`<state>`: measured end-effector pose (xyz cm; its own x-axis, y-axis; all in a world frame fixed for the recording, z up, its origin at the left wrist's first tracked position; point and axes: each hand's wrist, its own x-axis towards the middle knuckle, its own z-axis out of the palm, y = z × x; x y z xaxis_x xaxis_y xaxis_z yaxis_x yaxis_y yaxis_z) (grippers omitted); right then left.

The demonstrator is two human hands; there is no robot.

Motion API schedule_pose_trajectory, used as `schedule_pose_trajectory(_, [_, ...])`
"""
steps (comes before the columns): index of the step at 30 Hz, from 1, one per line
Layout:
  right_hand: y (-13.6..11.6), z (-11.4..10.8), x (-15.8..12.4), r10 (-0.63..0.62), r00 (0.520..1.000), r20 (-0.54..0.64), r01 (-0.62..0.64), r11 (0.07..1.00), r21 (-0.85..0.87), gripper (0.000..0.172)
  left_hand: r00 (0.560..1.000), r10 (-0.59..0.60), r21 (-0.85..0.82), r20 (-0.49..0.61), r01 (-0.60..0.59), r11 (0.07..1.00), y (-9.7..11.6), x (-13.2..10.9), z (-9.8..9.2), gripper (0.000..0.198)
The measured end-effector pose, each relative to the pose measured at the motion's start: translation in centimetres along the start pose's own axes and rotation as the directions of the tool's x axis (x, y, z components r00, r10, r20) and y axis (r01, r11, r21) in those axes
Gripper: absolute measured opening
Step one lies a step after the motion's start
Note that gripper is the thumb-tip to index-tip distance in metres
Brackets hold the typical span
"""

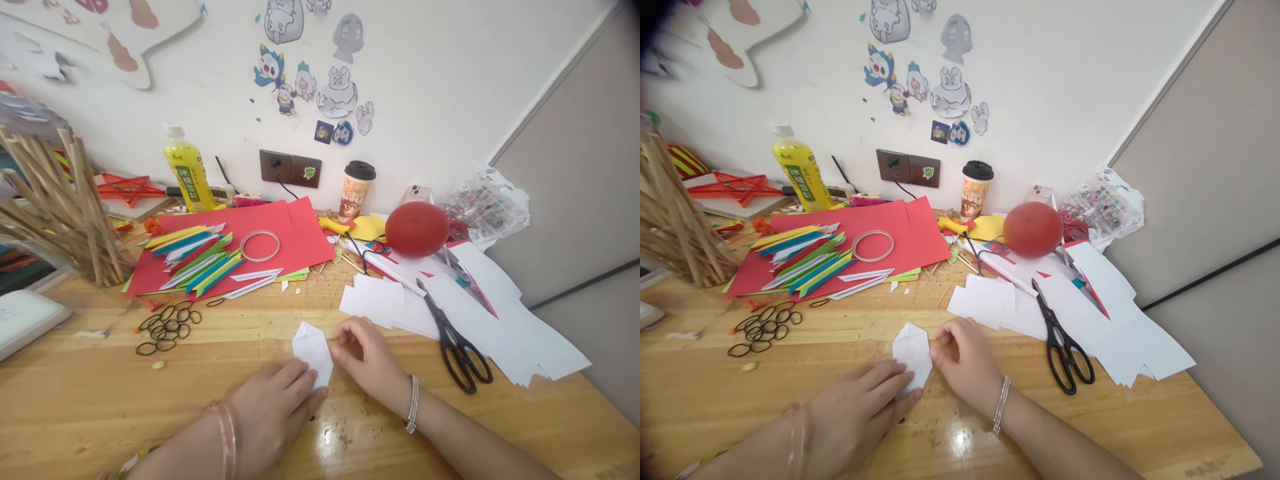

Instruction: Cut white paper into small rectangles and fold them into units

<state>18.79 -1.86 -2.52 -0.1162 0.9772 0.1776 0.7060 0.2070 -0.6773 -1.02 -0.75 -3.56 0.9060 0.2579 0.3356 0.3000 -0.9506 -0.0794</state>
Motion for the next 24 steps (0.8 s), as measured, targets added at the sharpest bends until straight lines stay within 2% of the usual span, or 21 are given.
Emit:
schedule_pose_trajectory(2, [-0.4, 0.1, -0.2, -0.02, 0.999, 0.025, 0.022, 0.997, -0.075, 0.028, 0.996, -0.009, 0.045, -0.091, 0.013, 0.999, 0.7, -0.3, 0.6, 0.028])
schedule_pose_trajectory(3, [-0.6, 0.1, -0.3, -0.027, 0.999, 0.035, 0.031, 0.993, -0.117, 0.035, 0.985, -0.02, 0.073, -0.17, 0.033, 0.997, 1.1, -0.4, 0.9, 0.027])
schedule_pose_trajectory(4, [-0.7, 0.1, -0.3, -0.027, 0.999, 0.037, 0.032, 0.988, -0.154, 0.038, 0.968, -0.021, 0.087, -0.251, 0.044, 0.995, 1.5, -0.4, 1.1, 0.025])
schedule_pose_trajectory(6, [-0.8, 0.1, -0.3, -0.009, 1.0, 0.03, 0.015, 0.981, -0.194, 0.038, 0.945, -0.004, 0.046, -0.328, 0.02, 0.999, 2.3, -0.2, 1.2, 0.023])
schedule_pose_trajectory(8, [-0.7, 0.0, -0.1, -0.028, 0.999, 0.04, 0.035, 0.98, -0.194, 0.037, 0.938, -0.011, -0.056, -0.347, -0.009, 0.998, 2.7, 0.3, 0.7, 0.023])
schedule_pose_trajectory(10, [-0.5, 0.0, 0.3, -0.111, 0.99, 0.087, 0.124, 0.978, -0.166, 0.035, 0.932, -0.004, -0.171, -0.362, -0.063, 0.983, 2.6, 0.9, -0.5, 0.023])
schedule_pose_trajectory(11, [-0.4, -0.1, 0.4, -0.163, 0.981, 0.109, 0.179, 0.972, -0.153, 0.032, 0.93, 0.013, -0.216, -0.369, -0.1, 0.971, 2.2, 1.2, -1.2, 0.023])
schedule_pose_trajectory(13, [-0.2, -0.3, 0.6, -0.25, 0.958, 0.14, 0.269, 0.953, -0.139, 0.026, 0.952, -0.027, -0.284, -0.304, -0.063, 0.957, 1.0, 1.5, -2.4, 0.026])
schedule_pose_trajectory(15, [-0.2, -0.6, 0.7, -0.294, 0.945, 0.146, 0.313, 0.941, -0.129, 0.026, 0.957, 0.004, -0.258, -0.29, -0.082, 0.963, -0.4, 1.3, -3.0, 0.027])
schedule_pose_trajectory(18, [-0.1, -1.2, 0.6, -0.282, 0.943, 0.178, 0.305, 0.945, -0.117, 0.053, 0.95, 0.016, -0.177, -0.311, -0.075, 0.981, -2.0, 0.6, -2.3, 0.027])
schedule_pose_trajectory(20, [0.0, -1.4, 0.6, -0.246, 0.946, 0.209, 0.278, 0.95, -0.138, 0.07, 0.953, 0.017, -0.168, -0.303, -0.071, 0.983, -2.1, 0.2, -1.4, 0.026])
schedule_pose_trajectory(22, [0.2, -1.6, 0.6, -0.204, 0.96, 0.194, 0.238, 0.956, -0.171, 0.07, 0.95, -0.009, -0.179, -0.312, -0.049, 0.983, -1.6, -0.2, -0.6, 0.025])
schedule_pose_trajectory(24, [0.5, -1.6, 0.7, -0.163, 0.979, 0.122, 0.186, 0.96, -0.209, 0.06, 0.946, 0.017, -0.201, -0.324, -0.086, 0.976, -1.1, -0.3, 0.0, 0.021])
